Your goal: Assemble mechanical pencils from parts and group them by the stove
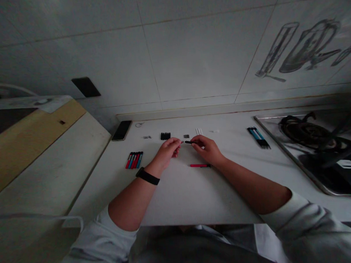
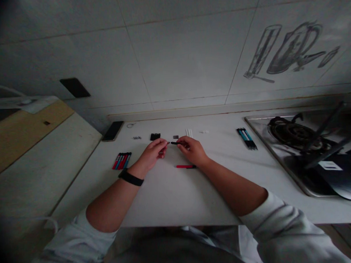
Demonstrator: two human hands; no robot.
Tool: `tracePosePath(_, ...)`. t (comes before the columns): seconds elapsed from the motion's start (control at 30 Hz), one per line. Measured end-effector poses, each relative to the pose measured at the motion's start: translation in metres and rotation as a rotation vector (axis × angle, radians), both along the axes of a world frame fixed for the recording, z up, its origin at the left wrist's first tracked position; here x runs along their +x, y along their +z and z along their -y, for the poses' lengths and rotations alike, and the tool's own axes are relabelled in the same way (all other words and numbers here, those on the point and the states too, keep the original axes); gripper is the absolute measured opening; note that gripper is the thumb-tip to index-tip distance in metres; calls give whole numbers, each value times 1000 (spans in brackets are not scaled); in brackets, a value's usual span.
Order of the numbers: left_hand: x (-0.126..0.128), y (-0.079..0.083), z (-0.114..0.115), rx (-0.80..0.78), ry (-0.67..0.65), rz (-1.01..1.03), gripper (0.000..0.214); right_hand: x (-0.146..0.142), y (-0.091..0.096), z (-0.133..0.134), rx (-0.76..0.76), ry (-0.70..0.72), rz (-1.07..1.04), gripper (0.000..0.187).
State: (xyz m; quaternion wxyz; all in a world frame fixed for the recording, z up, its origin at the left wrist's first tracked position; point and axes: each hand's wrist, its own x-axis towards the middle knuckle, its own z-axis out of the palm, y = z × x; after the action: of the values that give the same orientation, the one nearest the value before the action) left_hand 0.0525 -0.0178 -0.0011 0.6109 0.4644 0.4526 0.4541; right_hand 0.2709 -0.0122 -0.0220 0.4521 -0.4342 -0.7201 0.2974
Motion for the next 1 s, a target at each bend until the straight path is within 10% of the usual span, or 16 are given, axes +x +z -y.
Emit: tracePosePath(1.0,-2,-11,-1,270,-45,-349,31,5,-2,-1,146,-11,126,19)
